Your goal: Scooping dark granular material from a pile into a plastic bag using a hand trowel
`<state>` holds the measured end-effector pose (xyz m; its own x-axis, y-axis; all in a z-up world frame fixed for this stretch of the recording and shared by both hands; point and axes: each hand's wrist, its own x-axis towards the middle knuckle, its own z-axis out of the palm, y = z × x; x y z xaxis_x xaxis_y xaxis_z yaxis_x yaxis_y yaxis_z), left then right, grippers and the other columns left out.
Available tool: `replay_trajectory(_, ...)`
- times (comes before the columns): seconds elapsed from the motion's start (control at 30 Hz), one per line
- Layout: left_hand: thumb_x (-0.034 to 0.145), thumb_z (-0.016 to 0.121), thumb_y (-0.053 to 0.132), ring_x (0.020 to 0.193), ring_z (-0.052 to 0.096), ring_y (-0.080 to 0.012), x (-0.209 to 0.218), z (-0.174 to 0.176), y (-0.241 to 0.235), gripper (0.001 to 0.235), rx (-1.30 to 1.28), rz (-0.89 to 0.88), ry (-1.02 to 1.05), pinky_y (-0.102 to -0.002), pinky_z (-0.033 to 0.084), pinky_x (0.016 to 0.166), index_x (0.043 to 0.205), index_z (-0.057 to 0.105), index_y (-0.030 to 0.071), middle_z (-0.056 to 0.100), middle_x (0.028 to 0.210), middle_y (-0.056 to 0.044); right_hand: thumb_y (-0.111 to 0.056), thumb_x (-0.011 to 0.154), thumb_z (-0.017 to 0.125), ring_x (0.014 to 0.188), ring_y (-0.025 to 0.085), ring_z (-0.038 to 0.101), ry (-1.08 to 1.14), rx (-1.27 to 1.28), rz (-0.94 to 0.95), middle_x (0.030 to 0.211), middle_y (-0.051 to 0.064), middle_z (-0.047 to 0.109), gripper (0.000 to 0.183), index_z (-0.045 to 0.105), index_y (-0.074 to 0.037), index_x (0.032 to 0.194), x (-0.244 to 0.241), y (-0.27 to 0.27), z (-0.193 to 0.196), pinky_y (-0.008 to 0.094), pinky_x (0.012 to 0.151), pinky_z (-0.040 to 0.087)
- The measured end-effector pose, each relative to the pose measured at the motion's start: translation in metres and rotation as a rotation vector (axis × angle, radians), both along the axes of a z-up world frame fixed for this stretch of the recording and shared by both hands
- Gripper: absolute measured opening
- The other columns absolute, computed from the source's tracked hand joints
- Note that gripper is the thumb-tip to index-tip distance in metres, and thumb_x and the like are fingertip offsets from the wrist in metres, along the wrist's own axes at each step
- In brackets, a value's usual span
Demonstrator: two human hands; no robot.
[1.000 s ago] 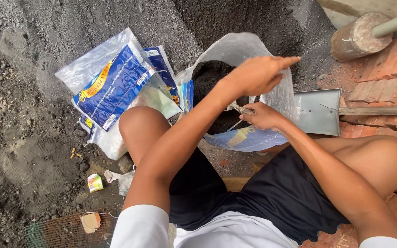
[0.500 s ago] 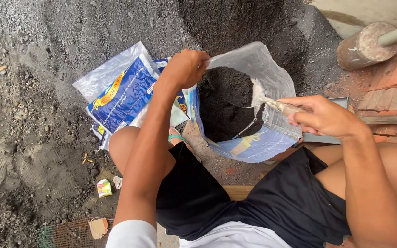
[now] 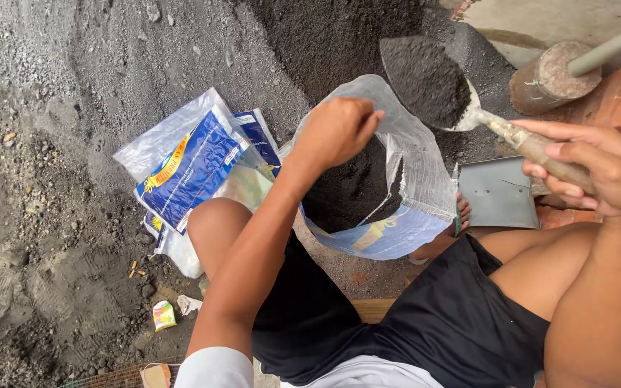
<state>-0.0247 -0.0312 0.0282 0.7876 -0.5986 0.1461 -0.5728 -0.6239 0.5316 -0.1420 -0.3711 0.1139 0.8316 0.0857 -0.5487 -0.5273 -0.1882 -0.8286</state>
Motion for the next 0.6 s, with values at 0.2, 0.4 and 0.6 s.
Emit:
replay_trajectory(0.2, 0.105, 0.051, 0.031, 0.135, 0.05, -0.0416, -0.033, -0.058, -0.082, 0.049, 0.282, -0.377, 0.145, -0.07, 0.047, 0.101, 0.152, 0.045, 0.016, 0.037, 0.165, -0.005, -0.009, 0.105, 0.042, 0.048, 0.005, 0.028, -0.099, 0.068, -0.176, 0.086, 0.013, 0.048, 0.063, 0.029, 0.0, 0.166, 0.019, 0.021, -0.039, 0.021, 0.035, 0.018)
replay_trajectory(0.4, 0.104, 0.048, 0.034, 0.133, 0.059, -0.0385, -0.029, -0.069, -0.1, 0.045, 0.354, -0.376, 0.177, -0.06, 0.051, 0.102, 0.144, 0.055, 0.016, 0.06, 0.149, -0.009, -0.014, 0.103, 0.051, 0.056, 0.007, 0.045, -0.04, 0.17, -0.321, 0.086, 0.01, 0.047, 0.055, 0.036, 0.004, 0.153, 0.047, 0.02, -0.17, 0.018, 0.03, 0.032)
replay_trajectory(0.6, 0.1, 0.054, 0.02, 0.108, 0.072, -0.0435, 0.001, -0.004, -0.023, 0.027, 0.024, -0.23, 0.108, -0.056, 0.06, 0.087, 0.114, 0.072, 0.005, 0.077, 0.105, -0.019, -0.007, 0.095, 0.053, 0.052, 0.005, 0.044, -0.007, 0.015, -0.247, 0.074, 0.011, 0.051, 0.024, 0.058, 0.007, 0.114, 0.106, 0.018, -0.274, 0.017, 0.028, 0.026)
